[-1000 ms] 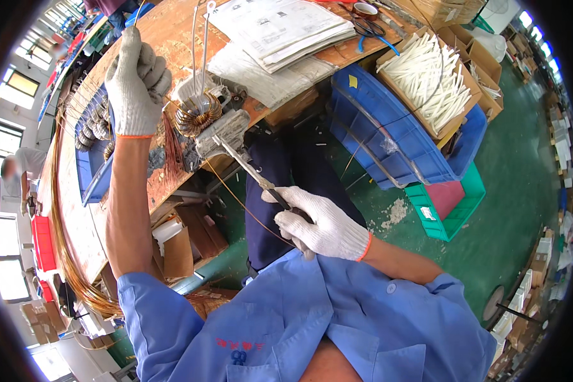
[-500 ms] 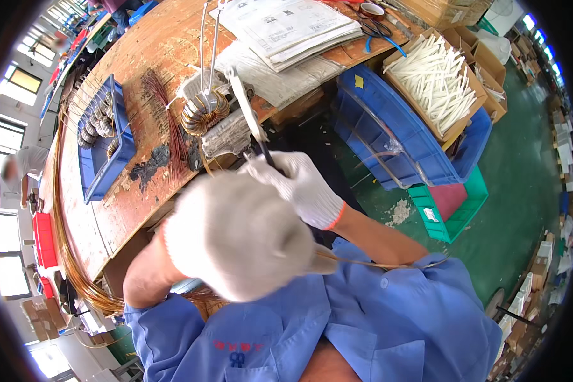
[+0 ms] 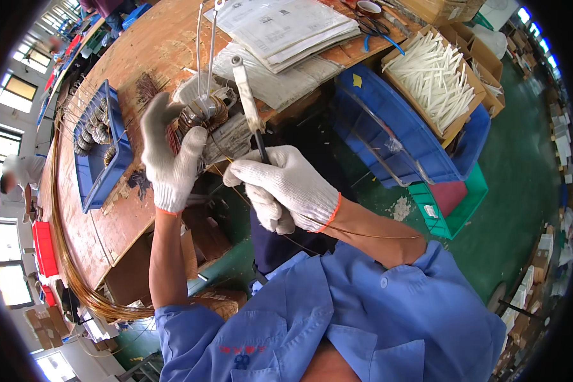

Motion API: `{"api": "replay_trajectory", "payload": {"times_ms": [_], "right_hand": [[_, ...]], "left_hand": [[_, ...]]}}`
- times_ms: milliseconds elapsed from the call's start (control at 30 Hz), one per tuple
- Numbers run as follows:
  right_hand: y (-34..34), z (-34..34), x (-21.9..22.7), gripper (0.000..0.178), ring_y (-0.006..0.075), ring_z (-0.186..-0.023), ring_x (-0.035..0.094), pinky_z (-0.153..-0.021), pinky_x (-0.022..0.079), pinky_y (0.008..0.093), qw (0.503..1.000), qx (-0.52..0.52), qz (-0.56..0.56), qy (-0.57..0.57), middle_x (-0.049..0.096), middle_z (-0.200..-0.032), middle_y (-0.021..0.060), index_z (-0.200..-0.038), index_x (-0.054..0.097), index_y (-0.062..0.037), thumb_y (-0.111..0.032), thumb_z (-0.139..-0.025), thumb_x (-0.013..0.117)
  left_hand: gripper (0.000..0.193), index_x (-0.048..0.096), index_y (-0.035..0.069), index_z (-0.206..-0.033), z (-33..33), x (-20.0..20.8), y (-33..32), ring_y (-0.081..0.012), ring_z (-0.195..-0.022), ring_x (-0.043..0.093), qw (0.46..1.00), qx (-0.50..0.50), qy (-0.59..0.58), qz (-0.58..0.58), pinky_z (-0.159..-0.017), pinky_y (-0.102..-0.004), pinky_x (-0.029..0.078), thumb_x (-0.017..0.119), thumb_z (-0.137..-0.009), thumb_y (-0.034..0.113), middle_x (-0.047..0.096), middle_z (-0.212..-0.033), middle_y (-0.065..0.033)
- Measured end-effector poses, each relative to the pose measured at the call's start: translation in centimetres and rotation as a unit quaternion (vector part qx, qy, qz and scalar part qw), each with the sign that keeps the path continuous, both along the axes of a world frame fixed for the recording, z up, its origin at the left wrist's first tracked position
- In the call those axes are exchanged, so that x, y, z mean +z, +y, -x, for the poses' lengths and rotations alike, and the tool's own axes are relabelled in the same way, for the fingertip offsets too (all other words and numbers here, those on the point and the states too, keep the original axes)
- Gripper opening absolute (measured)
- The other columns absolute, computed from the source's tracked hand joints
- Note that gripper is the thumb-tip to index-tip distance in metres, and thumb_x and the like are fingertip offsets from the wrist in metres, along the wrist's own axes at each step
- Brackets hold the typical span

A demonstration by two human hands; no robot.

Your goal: Manually winding copper wire onto a toroidal core and adding insulating sleeves to the leads.

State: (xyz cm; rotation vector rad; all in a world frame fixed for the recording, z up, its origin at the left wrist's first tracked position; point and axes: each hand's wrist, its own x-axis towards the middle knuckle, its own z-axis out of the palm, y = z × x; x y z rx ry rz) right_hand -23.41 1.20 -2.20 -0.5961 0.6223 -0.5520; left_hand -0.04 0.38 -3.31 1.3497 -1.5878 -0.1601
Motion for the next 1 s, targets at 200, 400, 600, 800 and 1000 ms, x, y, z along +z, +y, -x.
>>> {"api": "replay_trajectory", "payload": {"times_ms": [200, 400, 600, 800, 1000], "right_hand": [[-1.9, -0.6, -2.8, 0.023, 0.0073, -0.039, 0.047, -0.037, 0.038, 0.0277, 0.991, -0.007, 0.122, 0.047, 0.052, -0.054, -0.0015, -0.097, 0.073, 0.0043, -0.013, -0.107, 0.063], [-3.1, -0.5, -3.7, 0.022, 0.0069, -0.039, 0.047, -0.038, 0.039, 0.0278, 0.983, -0.002, 0.175, 0.049, 0.054, -0.055, -0.0010, -0.097, 0.074, 0.0043, -0.012, -0.107, 0.063], [-3.4, -1.1, -4.3, 0.022, 0.0061, -0.039, 0.045, -0.037, 0.035, 0.0276, 0.987, 0.014, 0.156, 0.042, 0.052, -0.054, -0.0017, -0.096, 0.074, 0.0030, -0.013, -0.107, 0.064], [-0.7, 0.3, -1.2, 0.026, 0.0058, -0.040, 0.044, -0.036, 0.033, 0.0269, 0.998, 0.010, 0.065, 0.006, 0.048, -0.055, -0.0040, -0.096, 0.070, 0.0026, -0.018, -0.109, 0.061], [-0.6, 1.7, -0.9, 0.028, 0.0053, -0.040, 0.042, -0.036, 0.033, 0.0267, 0.999, 0.002, 0.035, -0.001, 0.046, -0.054, -0.0049, -0.093, 0.071, 0.0022, -0.018, -0.109, 0.060]], "left_hand": [[0.055, 0.056, -0.001, -0.139, 1.4, -4.2, -2.3, -0.0214, -0.109, 0.069, 0.997, -0.003, 0.063, 0.050, -0.097, -0.0363, 0.056, 0.081, -0.095, 0.022, 0.070, -0.122, -0.0161], [0.042, 0.051, -0.001, -0.135, 2.1, -6.2, -2.9, -0.0218, -0.121, 0.057, 0.982, 0.023, 0.134, 0.134, -0.112, -0.0383, 0.042, 0.071, -0.100, 0.013, 0.059, -0.129, -0.0121], [0.042, 0.048, -0.001, -0.133, 2.3, -7.1, -3.4, -0.0214, -0.118, 0.056, 0.965, -0.021, 0.182, 0.189, -0.111, -0.0398, 0.042, 0.070, -0.101, 0.015, 0.057, -0.121, -0.0111], [0.056, 0.051, -0.004, -0.138, 1.5, -6.5, -2.9, -0.0220, -0.125, 0.055, 0.980, -0.001, 0.165, 0.114, -0.113, -0.0399, 0.043, 0.076, -0.100, 0.027, 0.058, -0.134, -0.0147], [0.060, 0.051, -0.005, -0.143, 1.1, -5.7, -1.9, -0.0232, -0.132, 0.054, 0.982, -0.056, 0.166, 0.069, -0.117, -0.0397, 0.040, 0.077, -0.100, 0.028, 0.058, -0.140, -0.0149]]}}
